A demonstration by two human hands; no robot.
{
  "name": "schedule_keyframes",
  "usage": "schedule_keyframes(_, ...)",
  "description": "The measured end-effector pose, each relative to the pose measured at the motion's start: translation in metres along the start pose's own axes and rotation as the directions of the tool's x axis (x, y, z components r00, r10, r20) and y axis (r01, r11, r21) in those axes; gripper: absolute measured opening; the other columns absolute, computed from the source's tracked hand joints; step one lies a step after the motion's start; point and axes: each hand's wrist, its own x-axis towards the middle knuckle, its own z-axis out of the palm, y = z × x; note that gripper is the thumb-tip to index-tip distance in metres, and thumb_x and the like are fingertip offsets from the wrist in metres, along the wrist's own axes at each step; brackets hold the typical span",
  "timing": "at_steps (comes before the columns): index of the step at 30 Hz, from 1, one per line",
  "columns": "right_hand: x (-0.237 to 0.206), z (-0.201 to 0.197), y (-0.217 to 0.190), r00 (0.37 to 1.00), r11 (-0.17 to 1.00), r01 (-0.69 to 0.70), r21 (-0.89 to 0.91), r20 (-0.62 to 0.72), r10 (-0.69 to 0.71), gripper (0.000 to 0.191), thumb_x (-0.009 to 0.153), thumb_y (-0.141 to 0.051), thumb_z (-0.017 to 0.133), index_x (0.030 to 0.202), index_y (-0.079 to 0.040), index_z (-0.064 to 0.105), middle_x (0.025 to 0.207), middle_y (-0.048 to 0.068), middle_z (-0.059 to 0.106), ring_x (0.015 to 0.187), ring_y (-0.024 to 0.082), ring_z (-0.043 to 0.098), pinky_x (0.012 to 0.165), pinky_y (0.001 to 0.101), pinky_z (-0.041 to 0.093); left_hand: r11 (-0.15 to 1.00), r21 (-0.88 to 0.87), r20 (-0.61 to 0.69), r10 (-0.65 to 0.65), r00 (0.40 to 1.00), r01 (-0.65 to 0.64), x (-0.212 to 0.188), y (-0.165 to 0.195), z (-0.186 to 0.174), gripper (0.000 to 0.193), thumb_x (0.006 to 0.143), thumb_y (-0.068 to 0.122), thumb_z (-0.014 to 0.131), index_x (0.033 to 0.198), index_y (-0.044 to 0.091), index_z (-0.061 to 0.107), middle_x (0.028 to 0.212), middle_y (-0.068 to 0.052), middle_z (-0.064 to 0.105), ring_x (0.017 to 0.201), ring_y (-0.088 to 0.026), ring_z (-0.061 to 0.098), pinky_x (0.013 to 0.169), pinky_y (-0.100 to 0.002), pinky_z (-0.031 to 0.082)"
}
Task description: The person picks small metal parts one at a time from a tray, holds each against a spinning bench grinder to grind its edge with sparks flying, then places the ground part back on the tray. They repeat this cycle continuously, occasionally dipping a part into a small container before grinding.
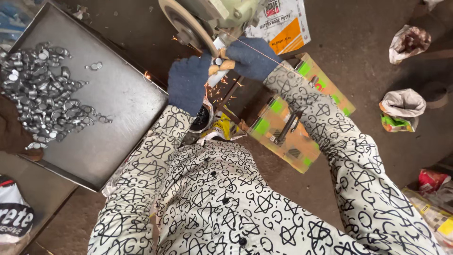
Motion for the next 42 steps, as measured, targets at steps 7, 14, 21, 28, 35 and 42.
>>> schedule_keyframes(7,-0.034,0.053,-0.082,0.662,0.607,-0.204,0.769,-0.348,0.664,0.030,0.101,-0.032,0.076,0.119,-0.009,0.068,0.092,0.003,0.065,0.081,0.018,0.064,0.071,0.0341,0.054,0.972,-0.234,0.066,0.037,0.997,-0.021,-0.012,0.013,-0.023,0.012,0.094,0.023,0.066,0.100,0.014,0.070,0.085,-0.009,0.067,0.081,-0.030,0.066,0.071,-0.049,0.048)
schedule_keyframes(14,-0.077,0.145,-0.181,0.550,-0.714,0.222,0.665,0.519,0.654,0.029,0.099,-0.034,0.069,0.111,-0.008,0.066,0.091,0.004,0.067,0.078,0.016,0.063,0.070,0.0316,0.054,0.880,-0.398,-0.051,-0.302,0.952,0.258,-0.059,-0.104,-0.030,0.036,0.093,0.027,0.080,0.121,0.007,0.070,0.113,-0.019,0.070,0.105,-0.035,0.066,0.091,-0.047,0.052)
schedule_keyframes(21,-0.045,0.138,-0.202,0.557,-0.029,-0.397,0.918,0.266,0.787,0.025,0.097,-0.021,0.073,0.112,-0.002,0.076,0.090,0.000,0.073,0.077,0.005,0.060,0.068,0.0255,0.050,0.978,0.082,0.047,-0.195,0.980,0.191,-0.095,-0.182,-0.019,0.027,0.105,0.015,0.062,0.132,0.015,0.066,0.116,-0.011,0.066,0.108,-0.034,0.059,0.094,-0.053,0.045)
schedule_keyframes(28,-0.043,0.073,-0.169,0.603,0.486,-0.432,0.759,-0.157,0.782,0.021,0.101,-0.018,0.072,0.114,-0.002,0.075,0.098,0.002,0.076,0.088,0.005,0.066,0.078,0.0251,0.054,0.909,-0.362,-0.176,0.152,0.973,-0.207,-0.065,-0.030,-0.054,0.032,0.095,0.017,0.070,0.127,0.012,0.064,0.120,-0.007,0.068,0.109,-0.032,0.061,0.094,-0.049,0.046)
schedule_keyframes(35,-0.044,0.040,-0.135,0.552,0.600,-0.518,0.610,-0.297,0.779,0.025,0.098,-0.021,0.076,0.117,-0.005,0.075,0.095,0.007,0.075,0.081,0.011,0.068,0.073,0.0283,0.055,0.936,-0.314,-0.065,0.143,0.988,-0.156,-0.006,0.014,-0.061,0.032,0.097,0.028,0.074,0.123,0.014,0.061,0.109,-0.006,0.066,0.106,-0.030,0.063,0.089,-0.048,0.046)
schedule_keyframes(42,-0.038,0.034,-0.097,0.863,0.927,-0.367,0.078,-0.343,0.371,0.039,0.097,-0.034,0.078,0.127,-0.010,0.070,0.093,0.008,0.069,0.082,0.028,0.070,0.068,0.0396,0.054,0.986,-0.165,-0.144,-0.035,0.989,0.011,-0.029,0.011,-0.039,0.042,0.098,0.035,0.071,0.132,0.013,0.062,0.103,-0.010,0.064,0.094,-0.031,0.062,0.078,-0.046,0.044)
